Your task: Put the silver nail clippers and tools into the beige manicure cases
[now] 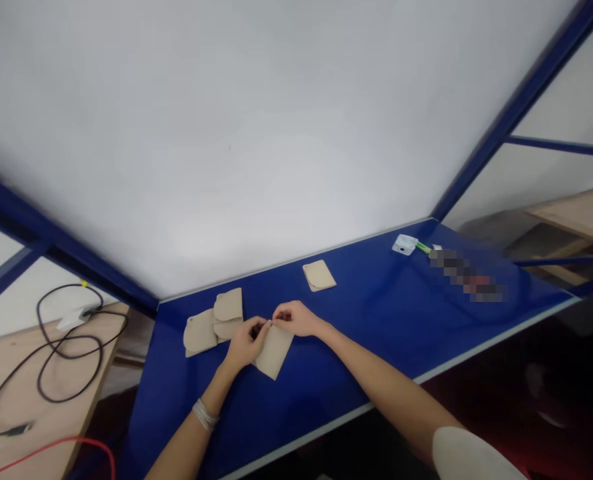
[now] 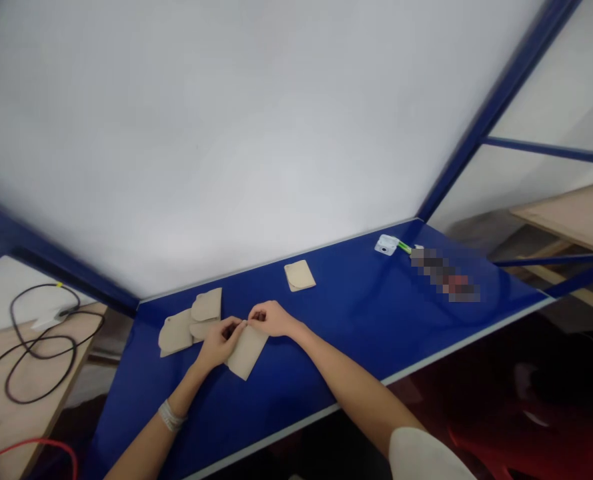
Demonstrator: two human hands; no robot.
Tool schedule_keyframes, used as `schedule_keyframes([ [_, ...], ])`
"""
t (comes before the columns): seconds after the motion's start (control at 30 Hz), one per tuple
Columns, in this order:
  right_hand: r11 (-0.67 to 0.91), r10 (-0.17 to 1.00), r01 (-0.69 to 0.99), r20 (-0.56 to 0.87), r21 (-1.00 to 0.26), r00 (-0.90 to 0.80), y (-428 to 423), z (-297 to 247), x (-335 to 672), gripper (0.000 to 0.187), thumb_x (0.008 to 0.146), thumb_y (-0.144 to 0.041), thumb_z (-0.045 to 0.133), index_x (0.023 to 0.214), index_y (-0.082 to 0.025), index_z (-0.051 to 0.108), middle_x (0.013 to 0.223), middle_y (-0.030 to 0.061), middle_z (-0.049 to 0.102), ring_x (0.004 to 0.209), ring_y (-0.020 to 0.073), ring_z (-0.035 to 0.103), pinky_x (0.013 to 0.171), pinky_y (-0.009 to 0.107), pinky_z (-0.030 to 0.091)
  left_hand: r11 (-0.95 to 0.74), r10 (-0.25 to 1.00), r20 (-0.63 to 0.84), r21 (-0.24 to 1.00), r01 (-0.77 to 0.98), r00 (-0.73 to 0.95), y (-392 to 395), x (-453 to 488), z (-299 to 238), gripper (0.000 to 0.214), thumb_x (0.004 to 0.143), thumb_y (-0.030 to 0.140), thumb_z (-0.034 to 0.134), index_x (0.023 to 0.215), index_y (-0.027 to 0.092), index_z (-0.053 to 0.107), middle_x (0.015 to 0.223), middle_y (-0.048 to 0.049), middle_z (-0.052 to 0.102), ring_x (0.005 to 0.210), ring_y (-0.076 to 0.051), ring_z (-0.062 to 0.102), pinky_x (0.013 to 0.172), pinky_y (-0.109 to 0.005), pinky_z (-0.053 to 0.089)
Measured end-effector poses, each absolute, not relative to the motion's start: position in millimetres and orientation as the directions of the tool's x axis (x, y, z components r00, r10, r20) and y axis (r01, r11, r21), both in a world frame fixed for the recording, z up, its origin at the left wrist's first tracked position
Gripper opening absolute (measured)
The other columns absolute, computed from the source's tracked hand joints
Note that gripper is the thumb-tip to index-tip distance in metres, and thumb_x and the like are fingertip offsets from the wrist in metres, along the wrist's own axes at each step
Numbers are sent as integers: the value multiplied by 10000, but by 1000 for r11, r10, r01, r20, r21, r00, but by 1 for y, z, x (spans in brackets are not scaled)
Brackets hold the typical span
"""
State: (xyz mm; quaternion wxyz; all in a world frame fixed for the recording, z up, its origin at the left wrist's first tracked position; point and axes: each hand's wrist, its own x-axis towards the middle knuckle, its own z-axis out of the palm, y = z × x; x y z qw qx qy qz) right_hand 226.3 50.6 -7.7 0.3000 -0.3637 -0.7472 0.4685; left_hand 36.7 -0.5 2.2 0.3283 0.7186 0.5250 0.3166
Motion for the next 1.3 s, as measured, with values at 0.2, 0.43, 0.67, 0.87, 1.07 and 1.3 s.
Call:
schedule_keyframes([
  [0.2, 283, 835, 263, 102, -922, -540, 50, -3, 228, 180, 756, -286, 630, 799, -131, 710, 618, 5, 621, 547, 97, 519, 520, 199, 397, -239, 961, 113, 798, 554, 252, 0, 36, 1, 304, 876, 417, 507, 844, 149, 648, 673, -14, 590, 598, -123, 490, 563, -227, 373],
  [0.43, 280, 836, 253, 106, -926, -539, 49, 1, 229, 163, 752, -254, 624, 803, -124, 708, 629, 6, 621, 555, 94, 521, 536, 197, 410, -239, 959, 104, 795, 557, 263, -1, 37, 3, 308, 889, 414, 491, 916, 159, 662, 755, -31, 643, 657, -140, 530, 615, -243, 406],
  [0.67, 289, 838, 248, 118, -925, -533, 49, -1, 229, 157, 755, -255, 623, 803, -133, 710, 650, 9, 634, 577, 99, 531, 553, 201, 422, -233, 963, 103, 789, 569, 251, -1, 37, 3, 312, 884, 419, 491, 902, 158, 662, 694, -17, 617, 613, -131, 513, 577, -235, 393],
  [0.87, 291, 838, 246, 122, -924, -532, 51, -4, 229, 150, 758, -254, 623, 811, -145, 711, 663, 8, 644, 590, 102, 546, 564, 201, 432, -228, 967, 111, 787, 573, 231, 0, 38, 3, 311, 870, 423, 510, 886, 155, 667, 691, -24, 631, 598, -131, 518, 549, -229, 389],
  [1.07, 289, 837, 250, 117, -924, -535, 50, -4, 230, 164, 765, -268, 622, 824, -143, 710, 678, 10, 650, 597, 103, 553, 575, 202, 437, -210, 971, 96, 786, 581, 221, -2, 40, 4, 323, 874, 438, 501, 835, 157, 655, 676, -17, 621, 591, -125, 514, 550, -224, 387],
  [1.3, 298, 837, 261, 120, -918, -534, 51, -4, 230, 159, 773, -261, 616, 827, -145, 710, 682, 11, 659, 598, 105, 563, 576, 203, 441, -202, 973, 89, 781, 591, 214, 0, 40, 2, 325, 875, 449, 500, 821, 163, 644, 658, -5, 592, 581, -122, 492, 548, -225, 375],
])
